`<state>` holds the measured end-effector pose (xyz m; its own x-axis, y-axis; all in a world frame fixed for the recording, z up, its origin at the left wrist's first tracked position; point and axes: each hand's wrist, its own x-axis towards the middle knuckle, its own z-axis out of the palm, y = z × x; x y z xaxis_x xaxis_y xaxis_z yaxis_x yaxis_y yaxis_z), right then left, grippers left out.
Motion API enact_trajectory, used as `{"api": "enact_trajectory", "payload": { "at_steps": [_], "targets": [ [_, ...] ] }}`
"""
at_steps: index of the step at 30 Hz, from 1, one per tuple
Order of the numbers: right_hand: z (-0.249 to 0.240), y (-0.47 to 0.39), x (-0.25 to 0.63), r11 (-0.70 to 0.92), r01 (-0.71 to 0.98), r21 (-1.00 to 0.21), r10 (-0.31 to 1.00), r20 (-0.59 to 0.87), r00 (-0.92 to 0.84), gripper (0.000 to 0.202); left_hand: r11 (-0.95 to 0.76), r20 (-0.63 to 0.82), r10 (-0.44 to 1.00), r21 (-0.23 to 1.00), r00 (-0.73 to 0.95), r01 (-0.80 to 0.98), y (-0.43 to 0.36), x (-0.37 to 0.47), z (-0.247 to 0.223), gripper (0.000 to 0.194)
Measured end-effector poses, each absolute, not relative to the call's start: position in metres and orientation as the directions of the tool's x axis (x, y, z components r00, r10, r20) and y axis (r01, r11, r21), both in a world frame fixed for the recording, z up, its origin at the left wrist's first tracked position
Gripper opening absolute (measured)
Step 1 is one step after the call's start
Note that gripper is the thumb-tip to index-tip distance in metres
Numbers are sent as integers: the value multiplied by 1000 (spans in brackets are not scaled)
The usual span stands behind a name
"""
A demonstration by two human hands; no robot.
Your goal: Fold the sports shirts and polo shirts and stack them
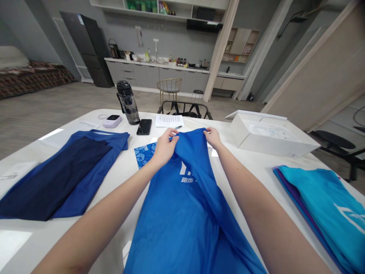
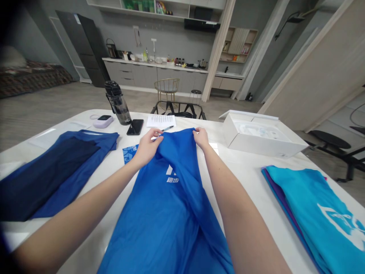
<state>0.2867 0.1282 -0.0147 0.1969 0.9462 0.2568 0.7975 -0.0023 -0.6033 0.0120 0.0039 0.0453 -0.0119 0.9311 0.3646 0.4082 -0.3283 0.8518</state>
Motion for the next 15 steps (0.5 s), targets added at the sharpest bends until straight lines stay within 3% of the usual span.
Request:
{"api": "enact_trajectory", "payload": {
  "at_steps": [2, 3, 5, 7, 10, 13, 15],
  "targets": [
    [-16, 128, 283, -31, 834, -551, 951, 240, 194, 25, -202, 277, 957, 843, -81, 498, 27, -4, 32, 10],
    [-18, 126, 280, -56, 853, -519, 956, 219, 196, 25, -98, 167, 982, 851, -88, 515, 37, -12, 23, 14],
    [-23, 120, 273, -111, 881, -460, 963, 170, 210, 27, 76, -44, 996, 879, -78, 471, 50, -27, 5, 27],
    [-26, 109, 266, -136, 903, -407, 960, 172, 222, 34, 126, -136, 991, 887, -10, 444, 55, -38, -9, 42],
    [-27, 88, 255, -61, 946, -319, 951, 271, 152, 41, -36, 42, 999, 777, 5, 628, 46, -42, -16, 47],
    [-26, 59, 246, 112, 956, -272, 958, 284, -32, 39, -269, 333, 936, 458, 117, 847, 23, -31, -15, 42],
    [-27, 36, 241, 194, 939, -285, 964, 235, -128, 41, -423, 362, 880, 297, 308, 856, 2, -18, -17, 40]
  ]
}}
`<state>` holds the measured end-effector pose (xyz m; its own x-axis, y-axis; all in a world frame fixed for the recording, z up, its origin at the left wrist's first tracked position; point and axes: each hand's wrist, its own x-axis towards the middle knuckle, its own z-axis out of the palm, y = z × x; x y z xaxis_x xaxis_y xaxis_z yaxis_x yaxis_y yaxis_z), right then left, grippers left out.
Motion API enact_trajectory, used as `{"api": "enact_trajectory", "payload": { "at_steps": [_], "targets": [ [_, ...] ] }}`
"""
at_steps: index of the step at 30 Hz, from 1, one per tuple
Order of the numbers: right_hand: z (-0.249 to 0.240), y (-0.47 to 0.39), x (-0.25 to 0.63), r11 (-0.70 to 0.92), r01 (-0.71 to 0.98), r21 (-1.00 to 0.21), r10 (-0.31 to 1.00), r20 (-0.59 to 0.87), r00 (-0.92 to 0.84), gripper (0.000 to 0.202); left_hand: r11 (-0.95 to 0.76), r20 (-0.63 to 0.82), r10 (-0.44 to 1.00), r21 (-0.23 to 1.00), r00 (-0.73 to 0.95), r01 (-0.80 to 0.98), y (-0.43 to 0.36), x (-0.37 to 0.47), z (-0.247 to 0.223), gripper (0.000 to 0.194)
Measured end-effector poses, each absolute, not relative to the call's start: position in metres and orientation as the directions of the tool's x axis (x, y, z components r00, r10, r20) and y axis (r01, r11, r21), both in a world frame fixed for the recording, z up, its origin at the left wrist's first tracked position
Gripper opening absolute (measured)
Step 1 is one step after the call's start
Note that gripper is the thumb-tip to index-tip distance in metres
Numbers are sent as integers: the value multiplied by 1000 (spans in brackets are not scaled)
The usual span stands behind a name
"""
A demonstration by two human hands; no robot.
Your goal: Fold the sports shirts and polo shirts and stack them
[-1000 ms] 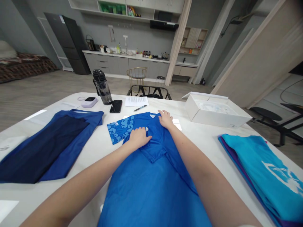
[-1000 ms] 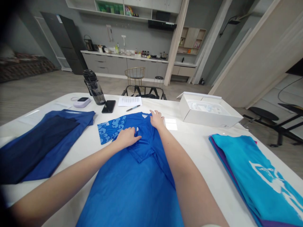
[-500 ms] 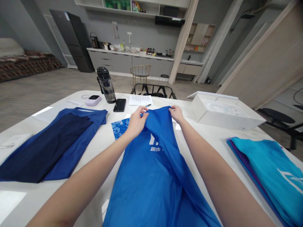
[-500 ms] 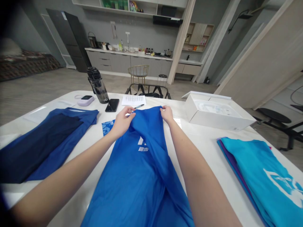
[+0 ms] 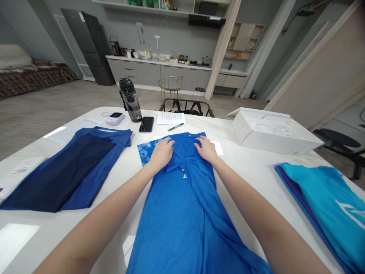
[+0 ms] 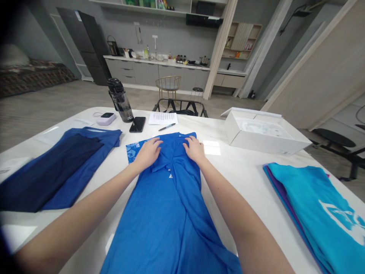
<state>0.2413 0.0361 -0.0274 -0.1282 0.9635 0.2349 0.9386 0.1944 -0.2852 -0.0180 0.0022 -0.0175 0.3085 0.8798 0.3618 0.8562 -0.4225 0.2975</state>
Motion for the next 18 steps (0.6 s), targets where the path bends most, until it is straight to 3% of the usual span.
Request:
{"api": "enact_trajectory", "payload": {
  "at_steps": [3, 6, 18],
  "targets": [
    [-31, 0, 238, 224, 926, -304, 971, 144, -188, 49, -520, 223, 851, 226, 476, 824, -27, 2, -29, 50],
    [-33, -35, 237, 230, 925, -304, 973, 74, -217, 55, -493, 134, 870, 210, 475, 844, -43, 14, -42, 63],
    [-14, -154, 230, 235, 936, -262, 969, -17, -248, 59, -461, 85, 887, 175, 453, 870, -47, 17, -40, 66]
  ]
}}
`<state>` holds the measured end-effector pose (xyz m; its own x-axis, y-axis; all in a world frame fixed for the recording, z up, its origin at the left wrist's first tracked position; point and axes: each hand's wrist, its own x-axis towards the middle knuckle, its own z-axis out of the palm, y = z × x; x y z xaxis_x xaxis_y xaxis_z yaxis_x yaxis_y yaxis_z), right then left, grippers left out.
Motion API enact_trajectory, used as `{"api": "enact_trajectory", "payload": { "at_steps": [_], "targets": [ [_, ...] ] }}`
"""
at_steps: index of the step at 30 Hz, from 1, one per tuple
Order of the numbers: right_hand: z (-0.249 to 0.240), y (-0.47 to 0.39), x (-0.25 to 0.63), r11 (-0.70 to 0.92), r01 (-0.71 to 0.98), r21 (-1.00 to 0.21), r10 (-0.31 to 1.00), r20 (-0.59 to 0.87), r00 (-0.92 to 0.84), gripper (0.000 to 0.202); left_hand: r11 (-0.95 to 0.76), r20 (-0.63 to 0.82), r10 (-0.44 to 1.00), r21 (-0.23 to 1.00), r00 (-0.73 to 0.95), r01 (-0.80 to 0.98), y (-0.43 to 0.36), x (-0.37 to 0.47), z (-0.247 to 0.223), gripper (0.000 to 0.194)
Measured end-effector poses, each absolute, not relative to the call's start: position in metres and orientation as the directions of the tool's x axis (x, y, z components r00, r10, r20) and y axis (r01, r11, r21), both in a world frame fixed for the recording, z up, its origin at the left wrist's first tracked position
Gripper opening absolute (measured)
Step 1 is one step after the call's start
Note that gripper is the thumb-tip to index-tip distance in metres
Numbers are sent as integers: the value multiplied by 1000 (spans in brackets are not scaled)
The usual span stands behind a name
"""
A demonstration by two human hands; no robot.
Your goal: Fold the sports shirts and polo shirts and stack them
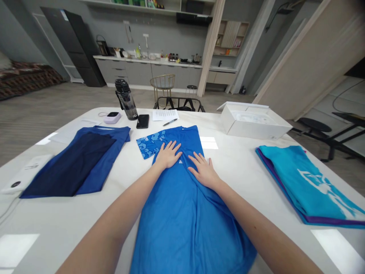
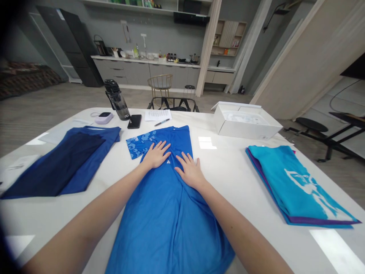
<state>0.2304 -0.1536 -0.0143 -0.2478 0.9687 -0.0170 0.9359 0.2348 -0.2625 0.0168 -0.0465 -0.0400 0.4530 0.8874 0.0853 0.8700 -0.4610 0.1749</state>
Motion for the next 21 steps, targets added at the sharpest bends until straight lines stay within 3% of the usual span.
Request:
{"api": "enact_trajectory", "payload": {
  "at_steps": [15, 21],
  "targets": [
    [-10, -261, 245, 219, 942, -255, 970, -48, -239, 61, -451, 96, 892, 239, 441, 860, -49, 17, -39, 60],
    [-9, -295, 252, 197, 948, -250, 978, -13, -206, 55, -659, 297, 739, 135, 605, 740, -83, 30, -17, 47]
  ]
}}
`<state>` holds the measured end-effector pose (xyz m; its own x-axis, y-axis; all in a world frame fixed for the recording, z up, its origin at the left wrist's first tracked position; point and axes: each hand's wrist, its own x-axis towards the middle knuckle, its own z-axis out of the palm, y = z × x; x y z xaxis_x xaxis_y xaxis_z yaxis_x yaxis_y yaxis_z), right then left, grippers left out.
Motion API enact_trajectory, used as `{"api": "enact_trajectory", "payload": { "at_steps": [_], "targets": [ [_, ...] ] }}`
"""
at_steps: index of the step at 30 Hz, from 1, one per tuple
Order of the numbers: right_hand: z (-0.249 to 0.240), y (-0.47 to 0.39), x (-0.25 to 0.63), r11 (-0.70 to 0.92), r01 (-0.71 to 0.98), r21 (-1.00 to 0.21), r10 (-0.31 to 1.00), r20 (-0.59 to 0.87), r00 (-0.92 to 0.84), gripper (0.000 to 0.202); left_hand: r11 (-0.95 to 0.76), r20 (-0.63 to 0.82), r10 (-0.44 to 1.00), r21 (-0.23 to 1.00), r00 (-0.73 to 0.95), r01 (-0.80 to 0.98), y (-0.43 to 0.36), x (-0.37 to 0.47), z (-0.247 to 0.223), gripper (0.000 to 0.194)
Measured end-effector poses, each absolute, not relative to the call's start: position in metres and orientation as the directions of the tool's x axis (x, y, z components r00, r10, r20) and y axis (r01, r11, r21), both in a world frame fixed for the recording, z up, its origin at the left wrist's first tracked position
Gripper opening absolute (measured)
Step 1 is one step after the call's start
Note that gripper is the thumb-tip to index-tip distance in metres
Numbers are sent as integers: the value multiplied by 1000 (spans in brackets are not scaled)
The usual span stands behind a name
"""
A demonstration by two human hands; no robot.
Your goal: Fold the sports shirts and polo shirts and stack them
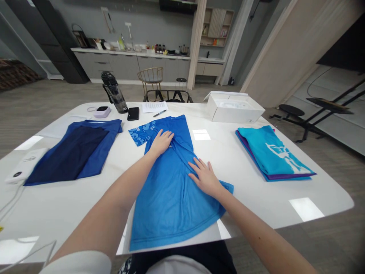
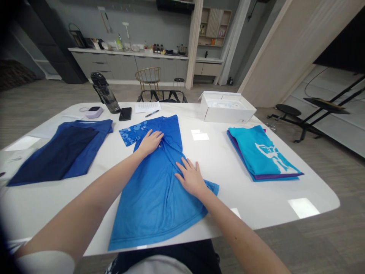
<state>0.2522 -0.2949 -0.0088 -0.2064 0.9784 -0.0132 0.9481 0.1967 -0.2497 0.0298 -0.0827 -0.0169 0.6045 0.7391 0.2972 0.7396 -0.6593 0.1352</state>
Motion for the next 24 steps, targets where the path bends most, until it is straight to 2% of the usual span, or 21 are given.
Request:
{"api": "enact_trajectory", "payload": {
  "at_steps": [5, 9, 15, 17, 22, 24],
  "targets": [
    [-1, -324, 276, 102, 974, -203, 993, 82, -86, 46, -797, 285, 603, 172, 745, 579, -144, 50, 0, 36],
    [3, -350, 300, -3, 986, -169, 995, 101, 20, 34, -867, 230, 493, 211, 839, 451, -188, 55, 6, 31],
    [3, -384, 314, -76, 976, -203, 991, 97, 98, 15, -864, 198, 498, 204, 844, 461, -221, 59, -2, 31],
    [6, -393, 311, -76, 958, -277, 989, 98, 106, 9, -858, 199, 510, 190, 837, 477, -230, 63, -5, 31],
    [25, -419, 289, 10, 773, -635, 976, 173, 130, 12, -847, 258, 531, 162, 807, 506, -255, 74, -6, 35],
    [33, -429, 276, 61, 721, -691, 959, 239, 149, 14, -842, 298, 539, 161, 788, 515, -265, 77, -3, 36]
  ]
}}
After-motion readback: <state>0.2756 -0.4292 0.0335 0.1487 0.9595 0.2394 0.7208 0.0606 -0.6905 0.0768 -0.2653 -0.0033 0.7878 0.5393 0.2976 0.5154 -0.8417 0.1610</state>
